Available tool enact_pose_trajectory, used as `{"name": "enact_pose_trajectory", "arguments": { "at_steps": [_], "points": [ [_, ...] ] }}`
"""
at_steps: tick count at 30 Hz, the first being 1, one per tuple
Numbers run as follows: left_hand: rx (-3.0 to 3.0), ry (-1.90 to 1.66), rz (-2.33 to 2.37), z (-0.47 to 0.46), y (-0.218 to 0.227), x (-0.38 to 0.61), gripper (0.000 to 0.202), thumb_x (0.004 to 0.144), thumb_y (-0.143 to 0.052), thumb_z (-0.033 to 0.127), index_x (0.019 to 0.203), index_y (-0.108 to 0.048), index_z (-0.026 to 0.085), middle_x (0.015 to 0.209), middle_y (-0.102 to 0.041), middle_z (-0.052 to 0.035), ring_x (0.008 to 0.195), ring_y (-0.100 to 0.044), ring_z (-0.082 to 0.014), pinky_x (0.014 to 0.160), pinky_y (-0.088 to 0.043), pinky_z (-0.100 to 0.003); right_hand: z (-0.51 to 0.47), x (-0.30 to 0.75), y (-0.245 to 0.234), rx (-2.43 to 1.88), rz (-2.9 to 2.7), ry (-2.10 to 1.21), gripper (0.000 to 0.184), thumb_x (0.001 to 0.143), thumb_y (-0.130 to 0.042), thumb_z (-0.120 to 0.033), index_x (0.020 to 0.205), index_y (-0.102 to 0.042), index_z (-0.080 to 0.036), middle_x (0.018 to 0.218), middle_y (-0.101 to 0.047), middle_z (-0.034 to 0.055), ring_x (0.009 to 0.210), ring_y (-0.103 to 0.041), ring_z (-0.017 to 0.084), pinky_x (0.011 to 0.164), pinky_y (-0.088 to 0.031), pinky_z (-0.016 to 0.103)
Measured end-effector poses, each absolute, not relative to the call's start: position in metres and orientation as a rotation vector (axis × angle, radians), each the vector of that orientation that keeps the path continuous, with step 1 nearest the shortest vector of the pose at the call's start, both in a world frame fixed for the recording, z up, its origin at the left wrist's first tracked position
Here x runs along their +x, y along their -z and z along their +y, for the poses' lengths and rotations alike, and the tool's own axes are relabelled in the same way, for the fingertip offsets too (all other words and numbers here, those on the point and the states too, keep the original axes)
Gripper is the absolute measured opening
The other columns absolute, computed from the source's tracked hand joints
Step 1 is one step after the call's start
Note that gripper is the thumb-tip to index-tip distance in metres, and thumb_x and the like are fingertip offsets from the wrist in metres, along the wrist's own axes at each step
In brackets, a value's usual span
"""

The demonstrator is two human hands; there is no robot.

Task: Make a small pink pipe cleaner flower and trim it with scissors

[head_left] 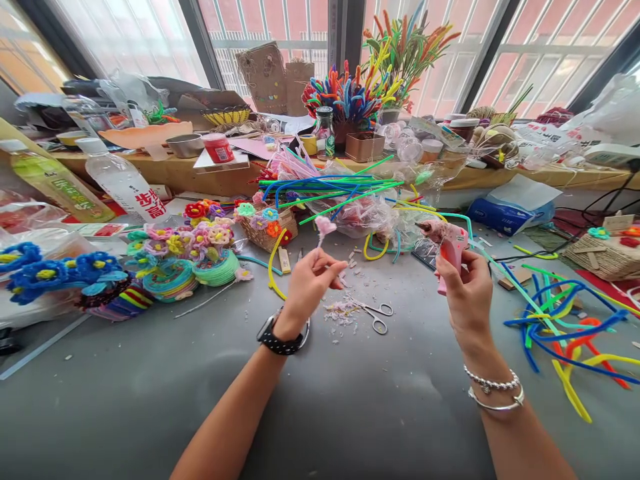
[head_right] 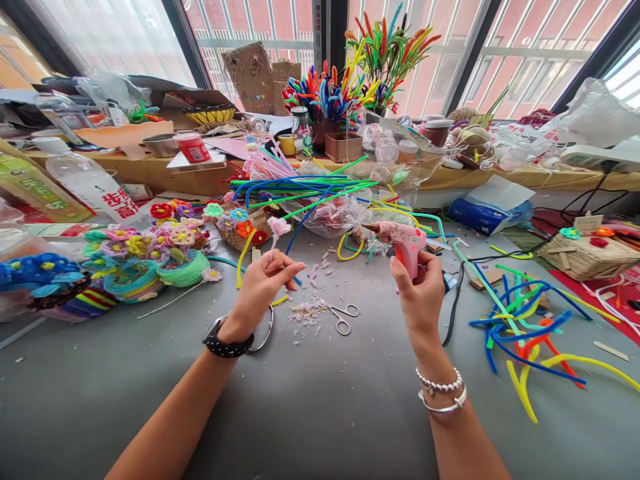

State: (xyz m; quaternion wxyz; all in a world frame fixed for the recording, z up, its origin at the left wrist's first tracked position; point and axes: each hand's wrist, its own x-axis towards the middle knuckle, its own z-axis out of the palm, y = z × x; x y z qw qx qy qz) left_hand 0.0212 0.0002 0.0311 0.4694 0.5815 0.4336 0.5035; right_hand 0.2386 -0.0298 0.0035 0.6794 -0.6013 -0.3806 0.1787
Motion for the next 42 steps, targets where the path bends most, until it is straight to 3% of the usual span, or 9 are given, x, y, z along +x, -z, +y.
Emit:
{"name": "enact_pose_trajectory", "arguments": {
  "at_steps": [6, 11, 18, 22, 25, 28, 34, 39, 42],
  "points": [
    [1.373, -1.384, 1.189, -0.004, -0.030, -0.035, 0.033, 0.065, -0.058, 0.018, 0.053, -0.027, 0.018, 0.054, -0.042, 0.0078, 0.045, -0.046, -0.0041, 0.055, -0.040, -0.020, -0.028, 0.240, -0.007, -1.305, -0.774, -0.398, 0.035, 0.058, -0.064, -0.041, 0.082, -0.052, -0.018, 0.065, -0.051, -0.0025, 0.049, -0.046, 0.008, 0.037, -0.035, 0.019],
    [1.283, -1.398, 1.328, -0.012, -0.032, -0.066, 0.031, 0.067, -0.055, 0.020, 0.052, -0.028, 0.018, 0.055, -0.046, 0.0053, 0.040, -0.036, -0.0039, 0.042, -0.029, -0.020, -0.028, 0.242, -0.008, -1.299, -0.722, -0.421, 0.033, 0.055, -0.066, -0.041, 0.077, -0.052, -0.020, 0.060, -0.051, -0.0023, 0.045, -0.044, 0.009, 0.035, -0.033, 0.020],
    [1.264, -1.429, 1.608, -0.020, -0.035, -0.082, 0.039, 0.067, -0.057, 0.020, 0.051, -0.022, 0.018, 0.039, -0.034, 0.0088, 0.036, -0.027, -0.0037, 0.036, -0.021, -0.017, -0.028, 0.242, -0.010, -1.311, -0.738, -0.426, 0.031, 0.056, -0.066, -0.040, 0.076, -0.051, -0.021, 0.062, -0.050, -0.0020, 0.046, -0.043, 0.010, 0.034, -0.032, 0.021],
    [1.265, -1.470, 1.675, -0.022, -0.032, -0.088, 0.037, 0.067, -0.058, 0.026, 0.050, -0.026, 0.018, 0.043, -0.044, 0.0074, 0.041, -0.038, -0.0045, 0.042, -0.031, -0.016, -0.029, 0.241, -0.009, -1.313, -0.752, -0.434, 0.032, 0.057, -0.065, -0.040, 0.078, -0.052, -0.020, 0.063, -0.051, -0.0018, 0.047, -0.045, 0.010, 0.035, -0.033, 0.020],
    [1.295, -1.455, 1.679, -0.021, -0.028, -0.092, 0.037, 0.065, -0.061, 0.032, 0.052, -0.029, 0.018, 0.060, -0.060, 0.0021, 0.059, -0.056, -0.0098, 0.050, -0.037, -0.018, -0.028, 0.241, -0.008, -1.322, -0.749, -0.443, 0.033, 0.057, -0.066, -0.040, 0.078, -0.052, -0.020, 0.061, -0.052, -0.0016, 0.045, -0.044, 0.010, 0.034, -0.033, 0.021],
    [1.299, -1.446, 1.662, -0.021, -0.024, -0.096, 0.041, 0.064, -0.062, 0.033, 0.053, -0.026, 0.019, 0.074, -0.065, -0.0011, 0.079, -0.061, -0.0158, 0.058, -0.040, -0.020, -0.027, 0.241, -0.008, -1.323, -0.745, -0.445, 0.032, 0.056, -0.066, -0.039, 0.077, -0.051, -0.020, 0.060, -0.052, -0.0017, 0.045, -0.044, 0.010, 0.034, -0.033, 0.021],
    [1.173, -1.539, 1.681, -0.024, -0.027, -0.098, 0.050, 0.054, -0.070, 0.026, 0.053, -0.021, 0.020, 0.063, -0.061, 0.0024, 0.086, -0.060, -0.0186, 0.080, -0.041, -0.028, -0.027, 0.241, -0.008, -1.327, -0.765, -0.436, 0.033, 0.057, -0.066, -0.039, 0.078, -0.051, -0.020, 0.061, -0.052, -0.0019, 0.045, -0.045, 0.010, 0.034, -0.034, 0.021],
    [1.199, -1.575, 1.591, -0.027, -0.030, -0.105, 0.045, 0.059, -0.067, 0.022, 0.053, -0.022, 0.019, 0.053, -0.044, 0.0071, 0.077, -0.059, -0.0143, 0.078, -0.040, -0.025, -0.027, 0.242, -0.007, -1.336, -0.770, -0.425, 0.034, 0.056, -0.066, -0.041, 0.079, -0.051, -0.020, 0.062, -0.051, -0.0015, 0.045, -0.045, 0.011, 0.033, -0.032, 0.021],
    [1.288, -1.521, 1.642, -0.031, -0.028, -0.111, 0.044, 0.064, -0.065, 0.024, 0.052, -0.023, 0.019, 0.055, -0.045, 0.0059, 0.075, -0.058, -0.0150, 0.070, -0.039, -0.024, -0.027, 0.243, -0.007, -1.339, -0.764, -0.427, 0.034, 0.057, -0.065, -0.042, 0.079, -0.051, -0.020, 0.062, -0.051, -0.0017, 0.044, -0.044, 0.010, 0.033, -0.032, 0.021]
  ]
}}
